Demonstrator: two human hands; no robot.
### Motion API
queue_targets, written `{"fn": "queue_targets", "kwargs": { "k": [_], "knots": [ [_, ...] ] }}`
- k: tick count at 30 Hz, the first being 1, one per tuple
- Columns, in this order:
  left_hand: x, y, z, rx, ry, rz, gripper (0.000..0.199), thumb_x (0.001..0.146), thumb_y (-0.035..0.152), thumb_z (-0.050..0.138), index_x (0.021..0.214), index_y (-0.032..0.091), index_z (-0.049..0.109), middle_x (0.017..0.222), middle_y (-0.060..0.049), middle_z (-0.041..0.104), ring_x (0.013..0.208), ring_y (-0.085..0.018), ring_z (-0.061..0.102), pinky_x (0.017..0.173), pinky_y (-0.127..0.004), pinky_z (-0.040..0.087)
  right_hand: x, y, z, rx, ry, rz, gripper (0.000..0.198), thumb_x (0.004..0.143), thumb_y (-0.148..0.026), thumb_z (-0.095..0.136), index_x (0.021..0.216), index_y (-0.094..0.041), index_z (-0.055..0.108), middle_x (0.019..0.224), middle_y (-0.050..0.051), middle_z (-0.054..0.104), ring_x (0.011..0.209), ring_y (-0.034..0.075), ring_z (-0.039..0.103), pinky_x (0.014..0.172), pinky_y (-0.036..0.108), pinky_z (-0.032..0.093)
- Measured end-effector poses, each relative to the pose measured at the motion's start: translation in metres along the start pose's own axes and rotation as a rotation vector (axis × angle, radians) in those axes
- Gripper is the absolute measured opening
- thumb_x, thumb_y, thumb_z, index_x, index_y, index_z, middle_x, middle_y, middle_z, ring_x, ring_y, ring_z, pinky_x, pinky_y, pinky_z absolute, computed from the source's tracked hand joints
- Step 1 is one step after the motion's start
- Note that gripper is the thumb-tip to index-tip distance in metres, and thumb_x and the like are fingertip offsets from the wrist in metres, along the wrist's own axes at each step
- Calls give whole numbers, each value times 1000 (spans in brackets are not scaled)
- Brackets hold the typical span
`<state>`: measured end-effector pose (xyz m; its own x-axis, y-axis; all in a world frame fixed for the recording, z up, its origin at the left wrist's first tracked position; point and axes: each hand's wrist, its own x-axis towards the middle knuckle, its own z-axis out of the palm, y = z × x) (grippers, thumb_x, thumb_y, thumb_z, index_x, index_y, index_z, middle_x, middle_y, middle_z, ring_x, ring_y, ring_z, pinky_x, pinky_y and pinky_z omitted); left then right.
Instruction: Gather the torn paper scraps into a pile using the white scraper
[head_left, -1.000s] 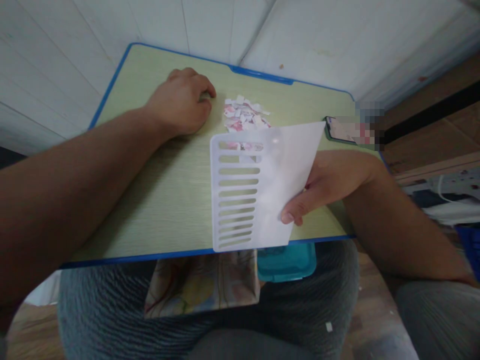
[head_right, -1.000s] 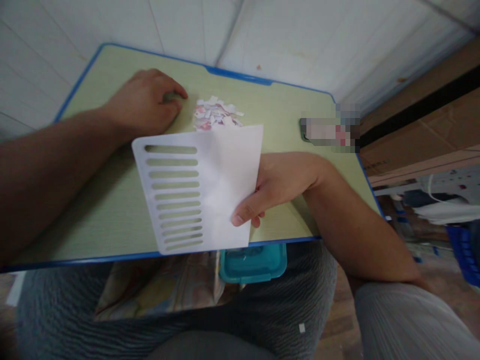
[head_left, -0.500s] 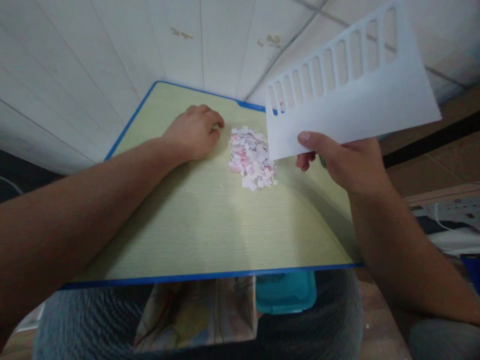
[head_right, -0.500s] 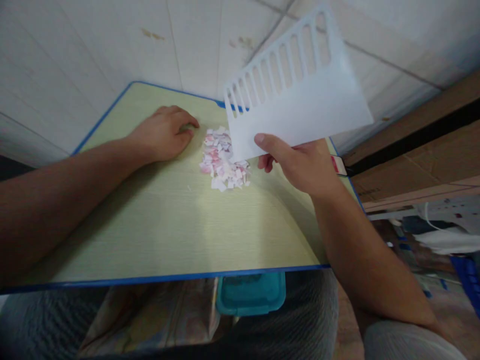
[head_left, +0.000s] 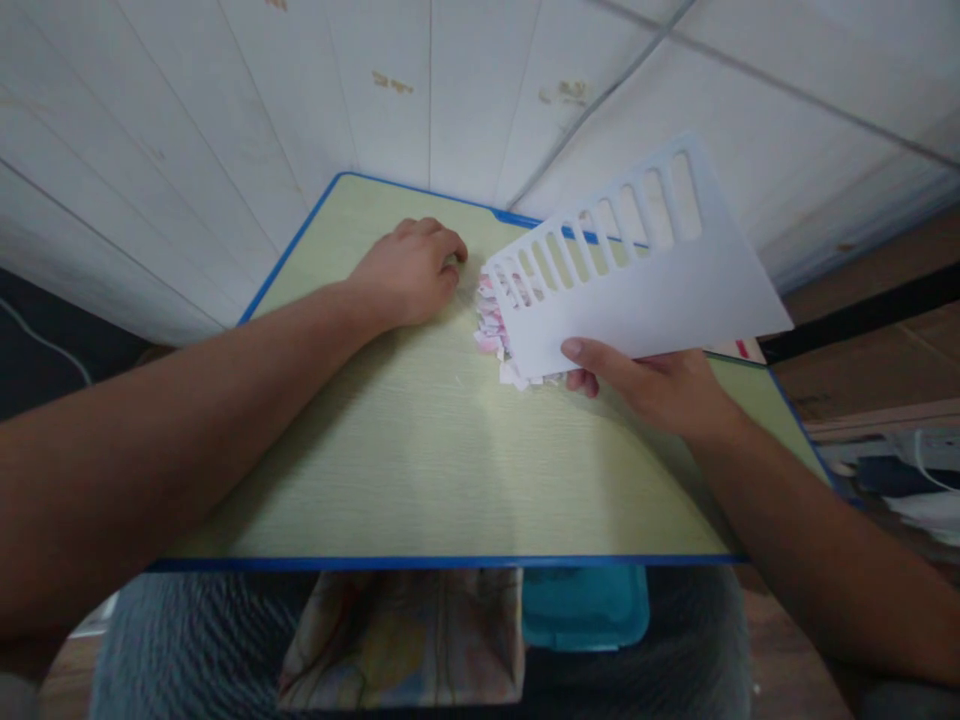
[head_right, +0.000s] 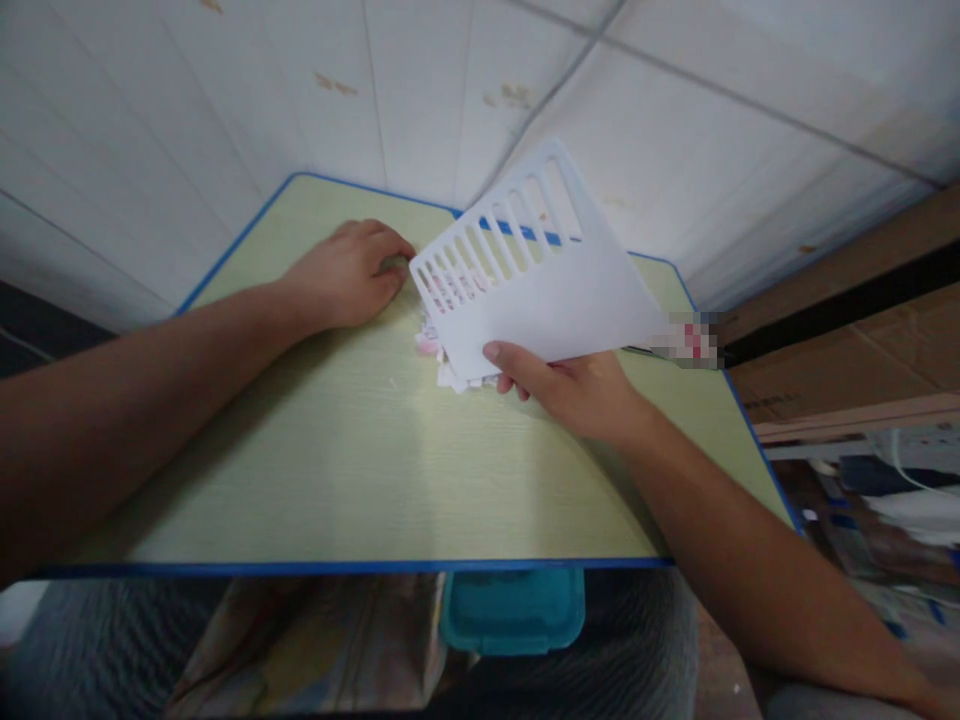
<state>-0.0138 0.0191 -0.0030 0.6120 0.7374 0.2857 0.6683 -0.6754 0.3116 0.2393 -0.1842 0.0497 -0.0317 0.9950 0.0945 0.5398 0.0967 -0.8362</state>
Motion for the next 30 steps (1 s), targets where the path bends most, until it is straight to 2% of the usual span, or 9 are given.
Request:
{"fn": "queue_targets", "kwargs": {
  "k": [4,7,9,13,16,20,22,27,30],
  "knots": [
    [0,-2,2,1,0,-2,44,105,39,54,141,33,80,144,-9,76,145,-37,64,129,-58,53,-4,-1,2,-4,-68,-46,46,99,-56,89,68,-25,76,63,2,74,56,18,66,58,32,58],
    [-1,0,1,-22,-8,-9,47,104,43,58,145,32,78,146,-8,76,145,-38,62,129,-59,51,-7,-7,1,5,-138,-21,46,95,-59,95,67,-26,77,63,1,74,57,19,67,57,32,57],
    [-1,4,-1,-33,-20,-21,47,104,42,58,146,33,77,148,-7,76,145,-37,60,130,-60,50,-8,-10,1,33,-78,12,48,94,-61,94,66,-27,76,62,1,74,55,19,66,55,33,57],
    [-2,9,-4,-16,-38,-48,47,107,38,52,145,29,78,152,-9,74,145,-34,59,131,-58,49,-7,-13,3,19,64,35,44,95,-54,89,65,-28,72,62,2,74,54,20,66,55,34,59],
    [-2,9,-4,-6,-43,-50,47,106,37,51,143,27,79,152,-10,74,145,-34,59,132,-57,49,-8,-12,4,-21,58,45,41,93,-52,88,63,-28,73,60,2,73,53,20,66,55,35,60],
    [-2,7,-4,-39,-29,-14,44,107,39,51,143,33,77,149,-6,76,144,-33,58,130,-57,51,-11,-11,1,-47,5,43,38,90,-47,89,61,-27,73,59,2,74,54,21,68,56,35,61],
    [-2,8,-5,-26,-36,-28,44,108,35,50,142,31,77,153,-8,74,146,-33,59,130,-56,52,-11,-9,-1,-58,-5,44,36,88,-46,90,62,-27,74,59,1,73,54,21,68,56,35,61],
    [-3,16,-8,26,-71,-70,47,107,27,48,143,22,77,158,-15,70,150,-34,60,132,-57,50,-10,-4,-2,-94,129,25,43,92,-50,89,61,-28,70,60,2,74,56,21,68,59,36,61],
    [-2,14,-6,2,-58,-66,47,107,31,50,145,27,77,156,-10,72,149,-34,59,132,-57,49,-11,-4,3,-71,95,14,42,96,-54,88,66,-28,74,63,2,76,57,21,68,58,35,60]
  ]
}}
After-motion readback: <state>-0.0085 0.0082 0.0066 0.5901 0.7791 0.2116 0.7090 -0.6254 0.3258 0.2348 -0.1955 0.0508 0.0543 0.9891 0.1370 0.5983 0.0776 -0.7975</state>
